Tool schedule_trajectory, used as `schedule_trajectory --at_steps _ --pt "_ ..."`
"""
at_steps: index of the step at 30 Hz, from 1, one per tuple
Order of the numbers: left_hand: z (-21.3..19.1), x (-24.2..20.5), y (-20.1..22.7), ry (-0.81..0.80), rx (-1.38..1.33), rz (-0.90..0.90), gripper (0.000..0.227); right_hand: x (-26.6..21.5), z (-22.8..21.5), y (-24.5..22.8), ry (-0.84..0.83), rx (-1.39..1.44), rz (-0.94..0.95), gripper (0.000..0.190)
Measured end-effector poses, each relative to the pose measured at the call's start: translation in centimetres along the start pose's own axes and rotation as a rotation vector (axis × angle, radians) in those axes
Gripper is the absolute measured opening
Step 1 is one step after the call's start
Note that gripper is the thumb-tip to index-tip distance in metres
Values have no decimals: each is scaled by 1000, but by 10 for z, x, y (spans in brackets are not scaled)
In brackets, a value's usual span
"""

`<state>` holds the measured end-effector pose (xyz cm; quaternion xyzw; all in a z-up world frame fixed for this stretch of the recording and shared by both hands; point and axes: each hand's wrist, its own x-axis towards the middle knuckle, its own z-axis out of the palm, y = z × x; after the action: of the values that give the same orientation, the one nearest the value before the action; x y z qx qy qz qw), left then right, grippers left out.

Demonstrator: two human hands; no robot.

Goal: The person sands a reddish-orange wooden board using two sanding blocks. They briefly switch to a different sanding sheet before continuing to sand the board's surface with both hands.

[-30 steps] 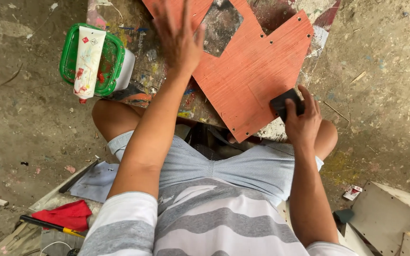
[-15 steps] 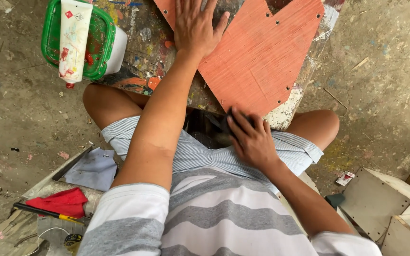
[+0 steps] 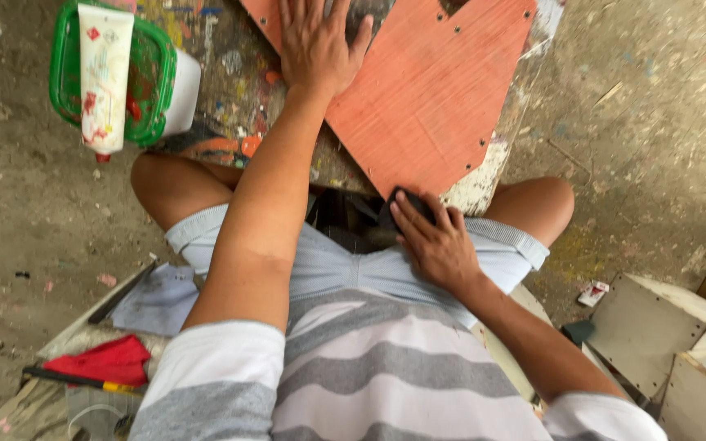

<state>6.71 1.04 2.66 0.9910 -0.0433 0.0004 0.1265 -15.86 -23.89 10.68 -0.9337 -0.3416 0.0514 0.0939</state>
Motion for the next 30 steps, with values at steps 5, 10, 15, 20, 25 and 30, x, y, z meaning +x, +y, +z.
schedule_trajectory --at_steps 5,10,15,20,25,30 --pt "-10 10 -1 -71 -11 -34 60 3 15 8 -20 14 5 53" --pt "-12 12 1 -74 22 -28 60 -17 13 79 -21 -96 338 58" --pt "-18 13 4 -105 -10 -53 59 -2 15 83 94 -88 404 52" --pt "-15 10 5 -121 -18 -57 63 -6 3 57 49 -56 453 51" --pt "-17 12 3 -95 -31 -53 63 13 5 67 119 10 498 50" --pt "-19 15 5 -138 -25 -70 61 3 18 64 42 17 537 53"
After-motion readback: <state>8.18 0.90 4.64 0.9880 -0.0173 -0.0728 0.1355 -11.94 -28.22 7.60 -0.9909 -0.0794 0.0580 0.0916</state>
